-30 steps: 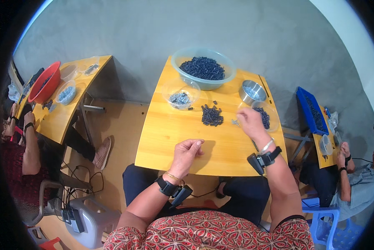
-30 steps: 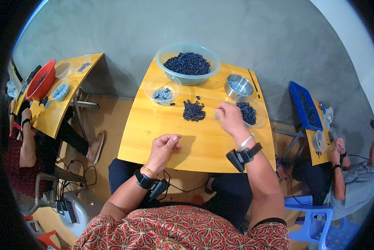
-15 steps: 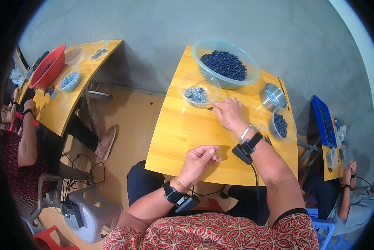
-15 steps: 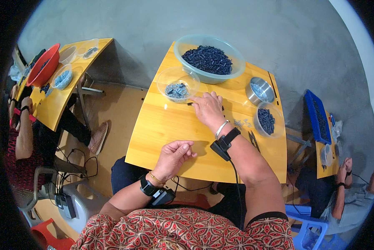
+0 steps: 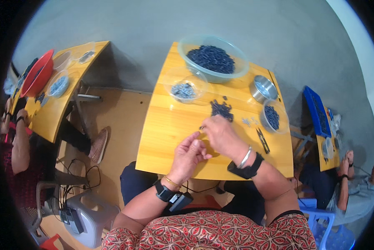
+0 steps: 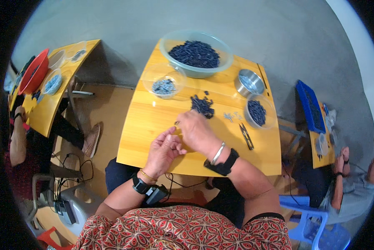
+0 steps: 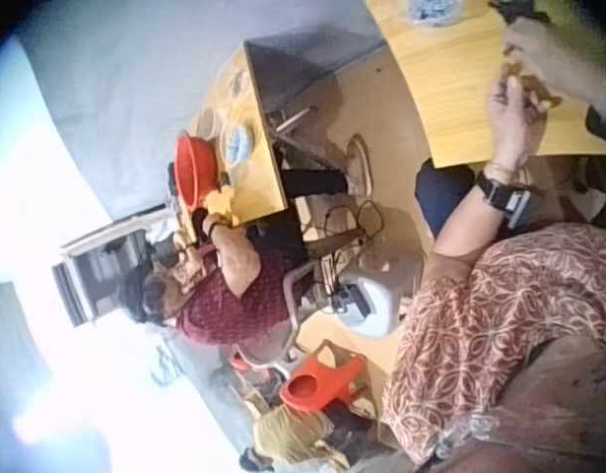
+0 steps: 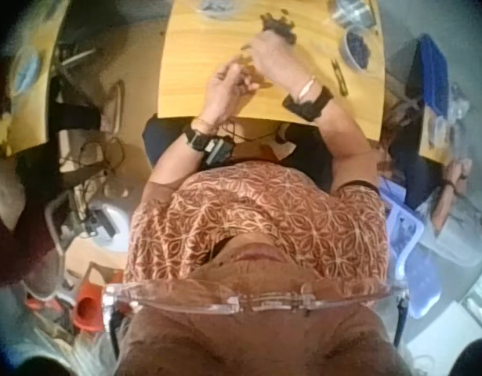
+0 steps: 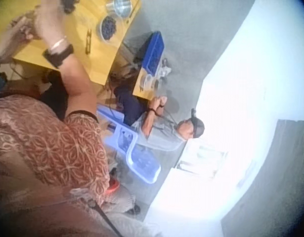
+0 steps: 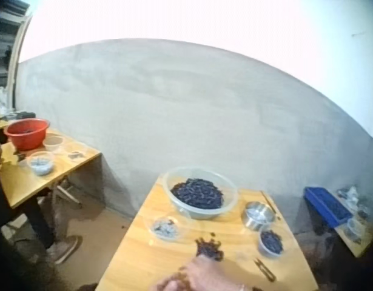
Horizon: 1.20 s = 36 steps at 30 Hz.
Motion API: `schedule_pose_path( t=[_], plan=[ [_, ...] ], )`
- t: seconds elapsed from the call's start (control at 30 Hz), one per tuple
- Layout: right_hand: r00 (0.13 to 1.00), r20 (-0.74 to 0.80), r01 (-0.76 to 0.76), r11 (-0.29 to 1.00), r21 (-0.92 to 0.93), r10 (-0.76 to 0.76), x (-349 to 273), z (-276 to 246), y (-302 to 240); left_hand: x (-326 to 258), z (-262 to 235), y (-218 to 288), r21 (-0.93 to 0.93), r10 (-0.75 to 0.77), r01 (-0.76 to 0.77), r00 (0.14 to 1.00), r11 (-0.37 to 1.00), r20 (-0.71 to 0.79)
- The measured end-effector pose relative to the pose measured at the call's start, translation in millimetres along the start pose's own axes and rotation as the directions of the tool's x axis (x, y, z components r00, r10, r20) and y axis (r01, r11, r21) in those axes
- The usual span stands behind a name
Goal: Assembling small black plastic/rubber industrial components by hand at a workstation.
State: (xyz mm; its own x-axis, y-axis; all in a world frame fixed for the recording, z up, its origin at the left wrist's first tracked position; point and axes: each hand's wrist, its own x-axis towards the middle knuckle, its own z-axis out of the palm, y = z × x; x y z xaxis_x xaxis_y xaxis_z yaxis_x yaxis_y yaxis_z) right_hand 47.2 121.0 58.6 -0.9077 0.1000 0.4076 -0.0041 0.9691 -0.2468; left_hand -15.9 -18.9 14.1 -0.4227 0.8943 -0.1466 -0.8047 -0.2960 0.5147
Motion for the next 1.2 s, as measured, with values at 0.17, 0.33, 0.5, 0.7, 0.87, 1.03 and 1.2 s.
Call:
schedule_pose_path(
  t=[0.17,0.33,0.5,0.7,0.87,1.03,1.2],
  plan=[
    [0.995,-0.013,-0.098,0.980,0.172,0.102,-25,-10,-45,1,-4,-4,0.189,0.043,-0.048,0.999,0.981,0.030],
    [0.938,-0.119,-0.289,0.924,0.252,0.326,-48,-30,-30,1,-2,-3,0.246,0.005,-0.024,0.997,0.969,0.076],
    [0.843,-0.200,-0.512,0.859,-0.010,0.500,-98,-49,53,-1,0,-4,0.243,-0.018,0.000,0.997,0.970,0.070],
    [0.720,-0.135,-0.691,0.721,-0.056,0.680,-102,-45,85,0,-2,-3,0.236,-0.004,-0.017,0.996,0.972,0.089],
    [0.716,-0.049,-0.691,0.697,-0.190,0.696,-91,-45,87,0,1,-1,0.274,-0.022,0.009,0.999,0.962,0.047],
    [0.748,-0.092,-0.663,0.732,-0.154,0.658,-84,-58,63,-1,-1,-1,0.238,-0.012,-0.001,0.999,0.971,0.053],
    [0.809,-0.089,-0.587,0.806,-0.081,0.581,-97,-42,52,3,-3,-2,0.189,-0.005,-0.011,0.997,0.982,0.079]
  ],
)
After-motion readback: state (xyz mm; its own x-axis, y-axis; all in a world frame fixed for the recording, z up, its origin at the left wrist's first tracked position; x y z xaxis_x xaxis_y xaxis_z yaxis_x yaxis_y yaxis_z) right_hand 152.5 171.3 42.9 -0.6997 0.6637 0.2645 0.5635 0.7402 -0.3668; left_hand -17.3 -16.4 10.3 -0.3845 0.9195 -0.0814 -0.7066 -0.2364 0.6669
